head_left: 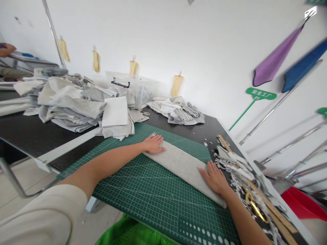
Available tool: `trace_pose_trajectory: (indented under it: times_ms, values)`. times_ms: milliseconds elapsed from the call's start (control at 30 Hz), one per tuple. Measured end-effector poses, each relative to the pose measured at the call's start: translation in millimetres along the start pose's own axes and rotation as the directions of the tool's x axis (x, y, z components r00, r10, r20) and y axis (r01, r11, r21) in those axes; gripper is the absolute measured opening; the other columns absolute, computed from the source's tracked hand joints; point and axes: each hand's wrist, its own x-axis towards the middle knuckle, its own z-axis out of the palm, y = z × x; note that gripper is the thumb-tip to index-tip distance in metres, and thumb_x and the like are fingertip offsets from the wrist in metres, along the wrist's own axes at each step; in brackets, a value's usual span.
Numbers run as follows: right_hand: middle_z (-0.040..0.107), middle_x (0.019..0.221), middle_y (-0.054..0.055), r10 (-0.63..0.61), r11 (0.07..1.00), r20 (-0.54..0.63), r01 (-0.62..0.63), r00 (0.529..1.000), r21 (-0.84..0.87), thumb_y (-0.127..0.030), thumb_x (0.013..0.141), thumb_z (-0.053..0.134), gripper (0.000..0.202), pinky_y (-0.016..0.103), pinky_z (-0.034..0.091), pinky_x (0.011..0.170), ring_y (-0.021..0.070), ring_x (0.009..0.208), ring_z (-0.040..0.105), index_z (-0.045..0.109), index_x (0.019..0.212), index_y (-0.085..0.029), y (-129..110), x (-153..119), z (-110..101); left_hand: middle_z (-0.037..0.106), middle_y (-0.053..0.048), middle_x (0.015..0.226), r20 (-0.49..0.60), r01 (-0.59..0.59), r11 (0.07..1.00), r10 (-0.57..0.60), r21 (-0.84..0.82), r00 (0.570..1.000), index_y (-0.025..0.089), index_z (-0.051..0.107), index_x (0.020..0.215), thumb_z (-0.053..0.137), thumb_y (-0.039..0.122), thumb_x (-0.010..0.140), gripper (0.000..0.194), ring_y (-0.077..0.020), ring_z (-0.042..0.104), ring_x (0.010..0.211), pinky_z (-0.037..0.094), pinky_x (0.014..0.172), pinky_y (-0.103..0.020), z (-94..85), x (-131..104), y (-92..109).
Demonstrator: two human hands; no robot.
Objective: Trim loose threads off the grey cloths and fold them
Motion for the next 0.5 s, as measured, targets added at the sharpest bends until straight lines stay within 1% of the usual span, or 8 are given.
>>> trace_pose_trajectory:
  times_ms: [133,200,267,333,400,433,500]
  values:
    - [0.016,0.152,0.012,0.030,0.999,0.003,-0.030,1.000,0.013,-0.062,0.088,0.016,0.081,0.044,0.017,0.113,0.0251,0.141,0.014,0.023,0.144,-0.004,5,0,2,0.012,-0.011,0.153,0.007,0.033,0.999,-0.033,-0.001,0.999,0.016,0.019,0.146,0.017,0.072,0.082,0.086,-0.0269,0.009,0.142,0.011,0.112,-0.049,-2.8,-2,-4]
    - [0.017,0.152,0.012,0.033,0.999,-0.005,-0.033,0.999,0.018,-0.062,0.088,0.016,0.081,0.044,0.017,0.113,0.0251,0.140,0.015,0.025,0.144,-0.004,6,0,2,0.014,-0.011,0.153,-0.011,0.066,0.998,-0.066,0.013,0.998,0.015,0.018,0.146,0.018,0.070,0.083,0.083,-0.0278,0.011,0.141,0.012,0.110,-0.051,-6.7,-5,-5]
    - [0.018,0.152,0.013,0.033,0.999,-0.010,-0.033,0.999,0.021,-0.062,0.088,0.017,0.081,0.045,0.018,0.113,0.0251,0.140,0.014,0.025,0.144,-0.004,6,1,3,0.018,-0.014,0.152,-0.089,0.122,0.991,-0.118,0.046,0.989,0.013,0.016,0.146,0.024,0.066,0.084,0.081,-0.0289,0.015,0.140,0.015,0.109,-0.051,-14.0,-9,-5]
    - [0.018,0.151,0.013,0.028,0.999,-0.011,-0.028,1.000,0.022,-0.063,0.087,0.017,0.082,0.045,0.018,0.112,0.0255,0.140,0.015,0.025,0.144,-0.004,6,2,4,0.028,-0.018,0.147,-0.186,0.195,0.978,-0.179,0.074,0.966,0.011,0.018,0.145,0.031,0.062,0.085,0.080,-0.0305,0.026,0.136,0.021,0.107,-0.050,-24.4,-13,-3]
    - [0.019,0.151,0.013,0.027,0.999,-0.012,-0.026,1.000,0.023,-0.064,0.087,0.018,0.083,0.046,0.019,0.112,0.0257,0.140,0.016,0.026,0.143,-0.004,6,2,4,0.042,-0.019,0.138,-0.235,0.259,0.962,-0.234,0.083,0.943,0.012,0.030,0.140,0.032,0.061,0.085,0.074,-0.0312,0.040,0.127,0.030,0.101,-0.047,-36.5,-18,-1]
    - [0.020,0.151,0.013,0.029,0.999,-0.014,-0.028,0.999,0.023,-0.064,0.086,0.018,0.083,0.046,0.019,0.112,0.0258,0.140,0.016,0.026,0.143,-0.004,6,2,4,0.047,-0.019,0.133,-0.239,0.284,0.955,-0.258,0.083,0.936,0.013,0.038,0.134,0.030,0.062,0.085,0.070,-0.0309,0.045,0.121,0.035,0.097,-0.045,-42.4,-20,0]
    - [0.020,0.151,0.013,0.034,0.999,-0.017,-0.034,0.999,0.024,-0.065,0.086,0.019,0.084,0.045,0.020,0.111,0.0256,0.140,0.017,0.026,0.143,-0.004,5,2,4,0.054,-0.017,0.125,-0.217,0.321,0.943,-0.297,0.083,0.930,0.014,0.051,0.122,0.027,0.065,0.085,0.067,-0.0304,0.052,0.114,0.040,0.092,-0.042,-52.5,-23,0]
